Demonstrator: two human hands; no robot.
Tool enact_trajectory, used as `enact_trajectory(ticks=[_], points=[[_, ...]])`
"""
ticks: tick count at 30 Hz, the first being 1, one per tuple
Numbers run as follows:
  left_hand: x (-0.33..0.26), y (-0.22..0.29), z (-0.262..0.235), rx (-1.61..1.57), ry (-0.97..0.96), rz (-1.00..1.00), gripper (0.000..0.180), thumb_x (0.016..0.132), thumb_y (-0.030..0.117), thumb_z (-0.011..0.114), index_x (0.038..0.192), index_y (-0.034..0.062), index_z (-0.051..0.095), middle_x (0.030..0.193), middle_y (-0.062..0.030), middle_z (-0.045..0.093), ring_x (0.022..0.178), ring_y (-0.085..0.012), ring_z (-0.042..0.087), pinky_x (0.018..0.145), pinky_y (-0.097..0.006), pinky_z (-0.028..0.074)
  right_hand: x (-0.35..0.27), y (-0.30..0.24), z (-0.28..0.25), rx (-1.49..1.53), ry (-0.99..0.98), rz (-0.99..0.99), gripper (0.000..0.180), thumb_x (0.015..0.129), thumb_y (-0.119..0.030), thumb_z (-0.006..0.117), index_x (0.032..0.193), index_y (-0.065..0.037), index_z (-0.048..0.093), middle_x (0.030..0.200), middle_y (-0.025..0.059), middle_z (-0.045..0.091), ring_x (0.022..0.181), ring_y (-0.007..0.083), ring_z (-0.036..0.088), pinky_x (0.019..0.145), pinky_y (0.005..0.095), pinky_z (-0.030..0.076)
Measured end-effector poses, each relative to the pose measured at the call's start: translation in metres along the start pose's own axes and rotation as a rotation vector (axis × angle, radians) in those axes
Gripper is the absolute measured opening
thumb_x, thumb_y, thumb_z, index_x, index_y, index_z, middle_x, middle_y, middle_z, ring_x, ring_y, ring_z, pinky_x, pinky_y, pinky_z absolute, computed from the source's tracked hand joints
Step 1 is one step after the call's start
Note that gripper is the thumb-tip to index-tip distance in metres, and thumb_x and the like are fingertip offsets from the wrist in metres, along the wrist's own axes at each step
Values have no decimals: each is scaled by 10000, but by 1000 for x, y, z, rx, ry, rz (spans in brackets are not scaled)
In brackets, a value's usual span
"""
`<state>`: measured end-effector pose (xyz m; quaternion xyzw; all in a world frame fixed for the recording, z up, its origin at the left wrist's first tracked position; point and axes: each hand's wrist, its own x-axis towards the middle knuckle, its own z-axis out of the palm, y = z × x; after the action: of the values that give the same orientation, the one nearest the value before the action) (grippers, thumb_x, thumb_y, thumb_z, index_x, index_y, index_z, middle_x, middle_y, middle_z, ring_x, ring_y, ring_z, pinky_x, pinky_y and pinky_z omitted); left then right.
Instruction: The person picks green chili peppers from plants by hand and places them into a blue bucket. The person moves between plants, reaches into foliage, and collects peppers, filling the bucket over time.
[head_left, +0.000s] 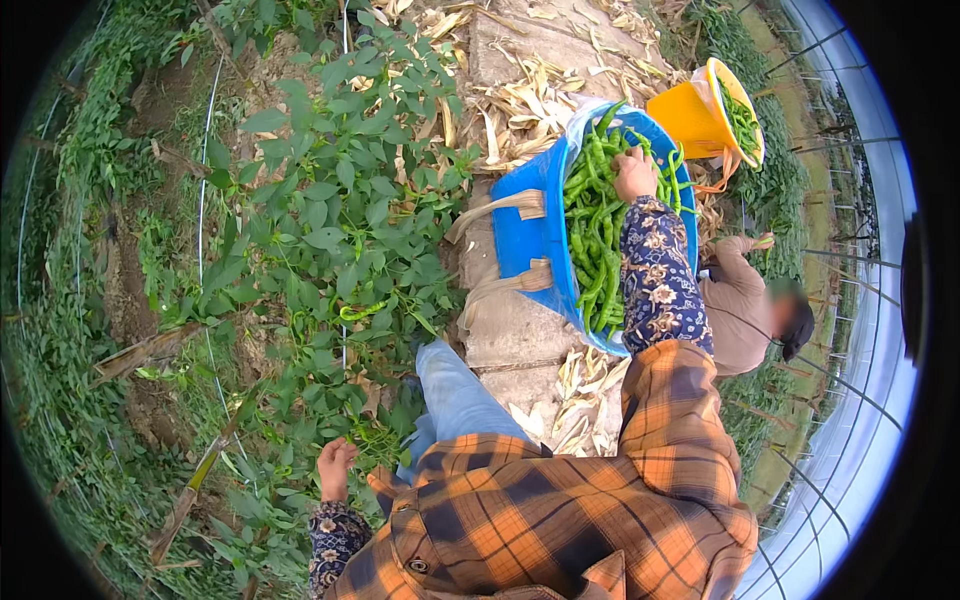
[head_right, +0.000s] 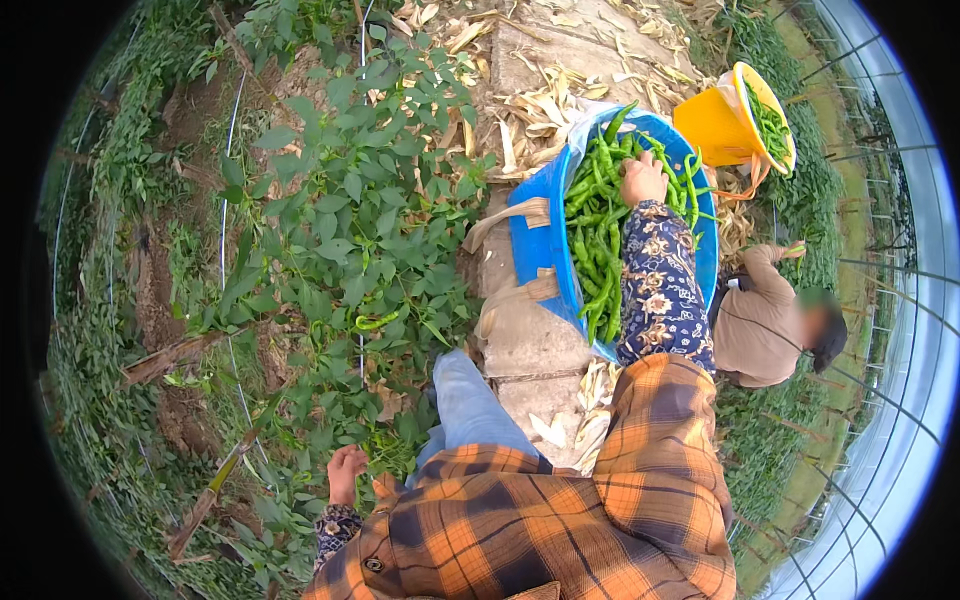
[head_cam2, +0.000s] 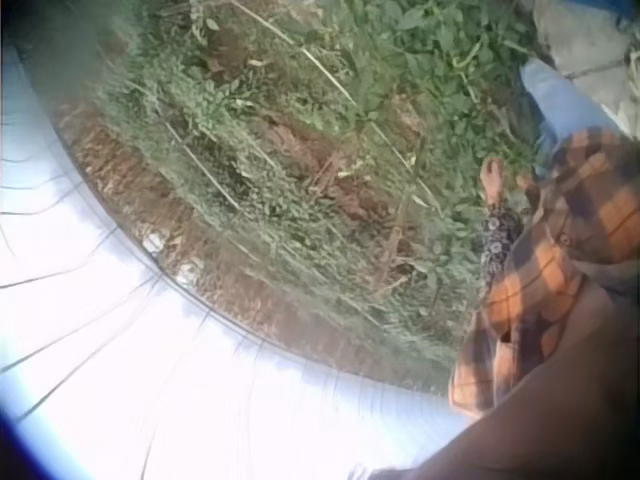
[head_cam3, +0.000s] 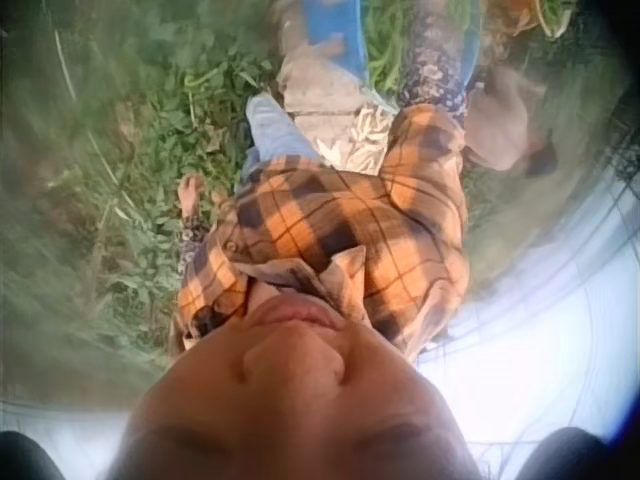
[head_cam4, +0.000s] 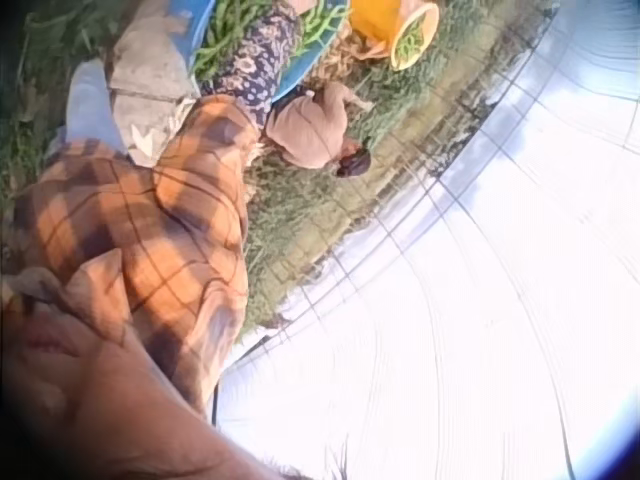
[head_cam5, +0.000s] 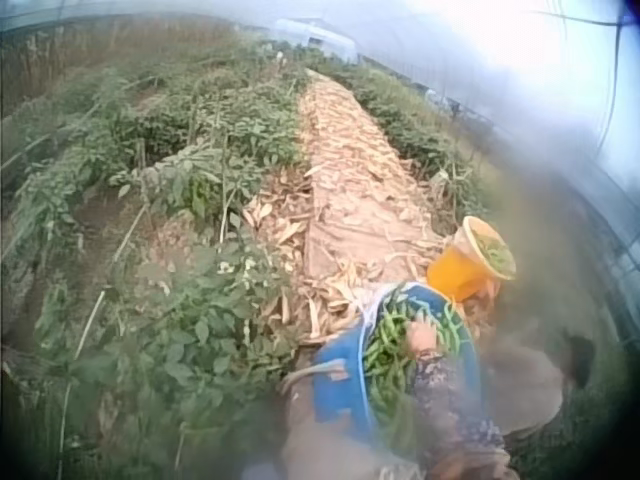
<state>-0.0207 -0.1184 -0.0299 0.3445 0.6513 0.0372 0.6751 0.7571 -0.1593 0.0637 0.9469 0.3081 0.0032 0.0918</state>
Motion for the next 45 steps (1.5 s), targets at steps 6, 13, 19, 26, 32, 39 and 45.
enact_trajectory(ticks=[6, 13, 19, 26, 32, 39, 45], points=[[15, -17, 15, -5, -10, -60, 303, 947, 137, 527, 1196, -31, 572, 1023, -112, 696, 885, -176, 671, 728, -279, 520, -18, -1, -12, -28, 321, -59, 334, 787, -145, 609, 1116, -146, 664, 1222, 31, 617, 1176, 282, 526, 955, 500, 403], [16, -29, 26, -190, 81, -54, 297, 948, 132, 539, 1202, -21, 565, 1039, -107, 693, 903, -168, 674, 737, -268, 518, -156, -233, -89, 878, -104, -580, 220, 905, -21, 583, 1119, 8, 625, 990, 89, 710, 859, 168, 651, 748, 287, 500], [11, -41, 78, -459, 76, -43, 288, 971, 162, 554, 1198, -14, 571, 1048, -102, 697, 929, -165, 667, 774, -280, 508, -222, -413, -18, 755, -665, -1217, 420, 875, -102, 612, 1264, 33, 528, 1236, 218, 582, 1171, 369, 542, 997, 422, 437], [1, -94, 97, -734, 150, -101, 266, 979, 150, 551, 1197, 0, 576, 1071, -87, 687, 965, -155, 653, 805, -283, 502, -120, -554, 73, 515, -76, -1094, 491, 887, -102, 544, 1357, 14, 462, 1338, 276, 509, 1202, 419, 517, 1018, 440, 433], [9, -100, 114, -735, 86, -112, 297, 981, 116, 546, 1250, -8, 542, 1099, -76, 666, 1010, -143, 626, 893, -278, 470, -45, -548, 79, 800, -333, -802, 467, 921, -169, 574, 1325, 57, 510, 1138, 203, 669, 955, 223, 672, 838, 315, 507], [15, -80, 139, -704, -12, 63, 298, 974, 65, 526, 1261, -13, 536, 1123, -98, 653, 1028, -168, 618, 926, -307, 478, -78, -556, 93, 771, -646, -561, 431, 971, -169, 551, 1328, 64, 485, 1200, 127, 639, 975, 187, 654, 738, 282, 538], [16, -84, 138, -756, -11, 23, 299, 973, 85, 552, 1256, -10, 534, 1119, -85, 653, 1028, -139, 611, 907, -270, 473, -32, -503, 97, 783, -578, -644, 346, 872, -163, 655, 1189, -32, 605, 962, 50, 683, 795, 195, 654, 647, 332, 495]])
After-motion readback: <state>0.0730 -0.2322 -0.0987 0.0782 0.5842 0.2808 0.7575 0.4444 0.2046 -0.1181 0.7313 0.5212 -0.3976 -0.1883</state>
